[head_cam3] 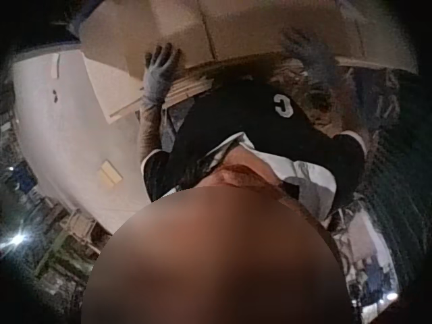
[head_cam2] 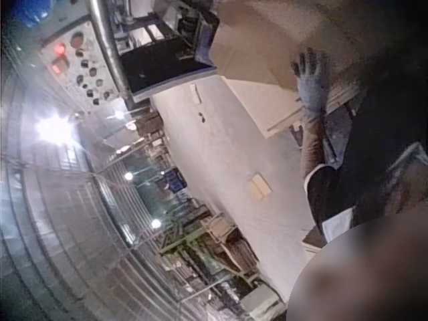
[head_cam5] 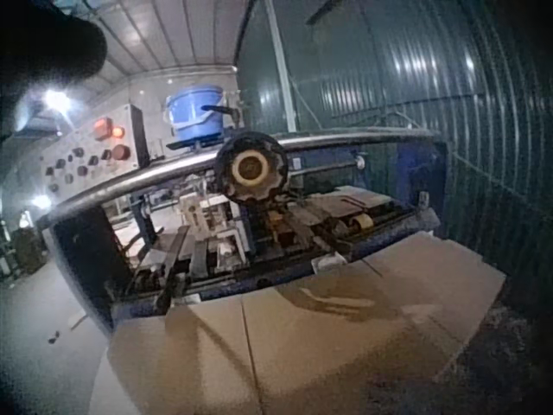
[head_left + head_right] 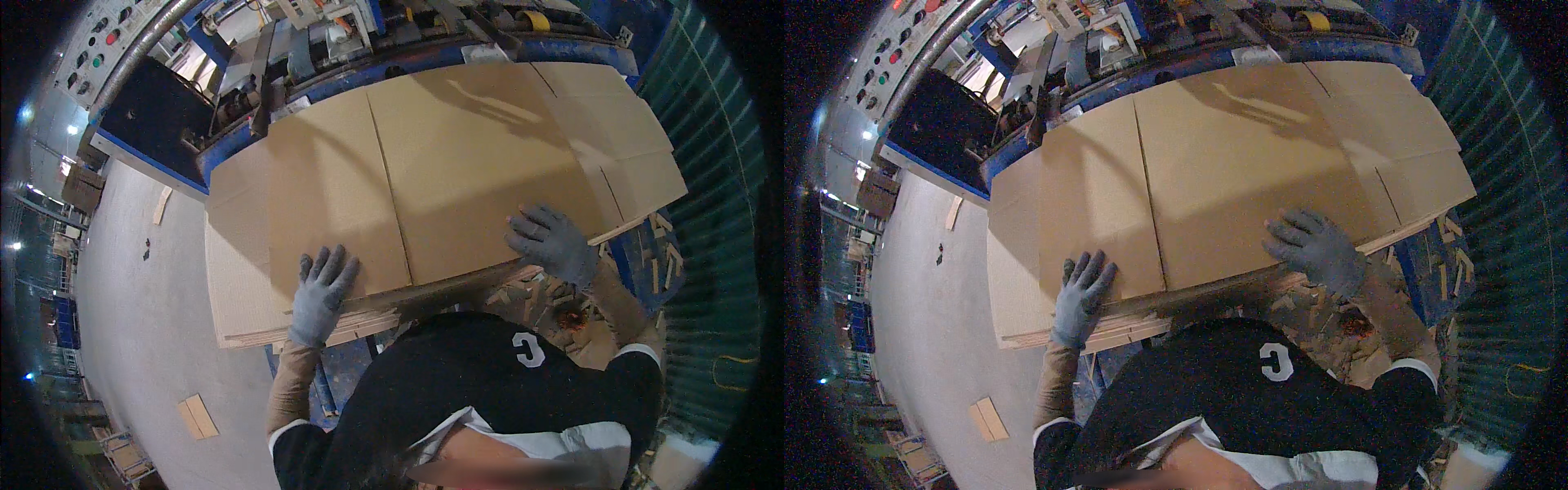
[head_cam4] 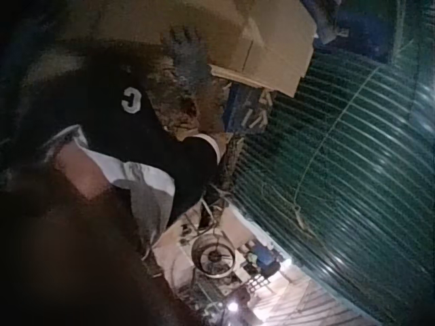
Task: The person repeatedly picks up flat cardboard sheets from a conveyor and stacks them on a growing pile. The hands align each sheet and place it on top of the previous ones, maintaining a neat stack throughout the clip.
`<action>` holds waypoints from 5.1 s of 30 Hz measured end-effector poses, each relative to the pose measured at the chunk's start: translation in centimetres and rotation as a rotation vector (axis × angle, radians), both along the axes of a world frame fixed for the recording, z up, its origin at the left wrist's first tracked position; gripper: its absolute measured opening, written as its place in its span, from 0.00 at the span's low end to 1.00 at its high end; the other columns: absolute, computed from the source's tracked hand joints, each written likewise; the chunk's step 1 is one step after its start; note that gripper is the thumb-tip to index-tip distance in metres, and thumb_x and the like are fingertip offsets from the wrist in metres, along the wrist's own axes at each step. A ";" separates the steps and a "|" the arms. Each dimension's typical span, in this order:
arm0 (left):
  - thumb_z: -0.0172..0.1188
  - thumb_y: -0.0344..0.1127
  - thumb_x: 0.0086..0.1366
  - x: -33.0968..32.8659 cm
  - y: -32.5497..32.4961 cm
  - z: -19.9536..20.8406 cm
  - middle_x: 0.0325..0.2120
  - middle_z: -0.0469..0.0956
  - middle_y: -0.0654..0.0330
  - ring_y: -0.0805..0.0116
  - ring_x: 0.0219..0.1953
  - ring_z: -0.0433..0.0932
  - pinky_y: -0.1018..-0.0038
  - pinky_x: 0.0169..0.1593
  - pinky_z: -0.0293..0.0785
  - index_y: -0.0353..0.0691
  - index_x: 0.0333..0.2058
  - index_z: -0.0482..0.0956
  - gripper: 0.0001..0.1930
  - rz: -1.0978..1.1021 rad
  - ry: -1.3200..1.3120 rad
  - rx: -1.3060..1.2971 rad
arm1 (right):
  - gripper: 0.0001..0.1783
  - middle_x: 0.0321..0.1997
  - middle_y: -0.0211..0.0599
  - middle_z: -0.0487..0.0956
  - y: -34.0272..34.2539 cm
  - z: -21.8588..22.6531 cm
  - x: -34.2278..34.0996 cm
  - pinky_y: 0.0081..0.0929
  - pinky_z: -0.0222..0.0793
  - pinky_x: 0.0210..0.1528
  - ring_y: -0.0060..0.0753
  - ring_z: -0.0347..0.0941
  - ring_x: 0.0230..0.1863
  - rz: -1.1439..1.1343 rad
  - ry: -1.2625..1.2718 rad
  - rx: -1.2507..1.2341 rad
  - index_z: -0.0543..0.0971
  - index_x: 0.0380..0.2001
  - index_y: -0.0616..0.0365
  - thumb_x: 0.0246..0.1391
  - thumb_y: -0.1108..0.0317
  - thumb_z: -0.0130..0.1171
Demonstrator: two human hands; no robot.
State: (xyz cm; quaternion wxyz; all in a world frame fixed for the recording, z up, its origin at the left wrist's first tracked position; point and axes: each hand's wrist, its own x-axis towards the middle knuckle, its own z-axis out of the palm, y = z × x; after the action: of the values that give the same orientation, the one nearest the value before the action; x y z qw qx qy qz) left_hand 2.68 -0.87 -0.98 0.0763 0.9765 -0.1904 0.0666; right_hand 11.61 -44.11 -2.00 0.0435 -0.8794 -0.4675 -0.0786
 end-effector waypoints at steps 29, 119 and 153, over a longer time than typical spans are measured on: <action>0.41 0.61 0.65 20.7 12.9 -3.7 0.39 0.77 0.36 0.37 0.46 0.74 0.53 0.50 0.71 0.30 0.43 0.75 0.34 0.945 0.126 -0.277 | 0.20 0.15 0.30 0.70 25.3 -0.7 17.6 0.24 0.65 0.15 0.23 0.66 0.10 -0.216 1.206 0.921 0.75 0.29 0.63 0.60 0.54 0.52; 0.58 0.39 0.62 -5.9 21.4 4.3 0.51 0.73 0.49 0.61 0.50 0.73 0.64 0.55 0.68 0.31 0.53 0.69 0.23 0.840 -0.353 -1.920 | 0.26 0.57 0.38 0.71 -17.0 8.3 6.3 0.34 0.66 0.55 0.38 0.70 0.54 -0.696 0.214 1.808 0.67 0.58 0.61 0.56 0.67 0.56; 0.61 0.29 0.51 14.2 9.3 -0.6 0.60 0.64 0.49 0.48 0.60 0.63 0.54 0.64 0.56 0.43 0.60 0.64 0.35 -0.061 -0.391 -0.058 | 0.47 0.61 0.44 0.68 4.5 1.4 16.1 0.44 0.53 0.65 0.49 0.60 0.63 -0.256 0.056 0.157 0.69 0.58 0.53 0.37 0.35 0.63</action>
State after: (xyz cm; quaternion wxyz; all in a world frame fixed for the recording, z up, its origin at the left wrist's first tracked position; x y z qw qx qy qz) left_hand 16.83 8.43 -1.53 0.0678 0.9360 -0.2292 0.2583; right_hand 27.67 -39.59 -0.59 0.1147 -0.9276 -0.3426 -0.0951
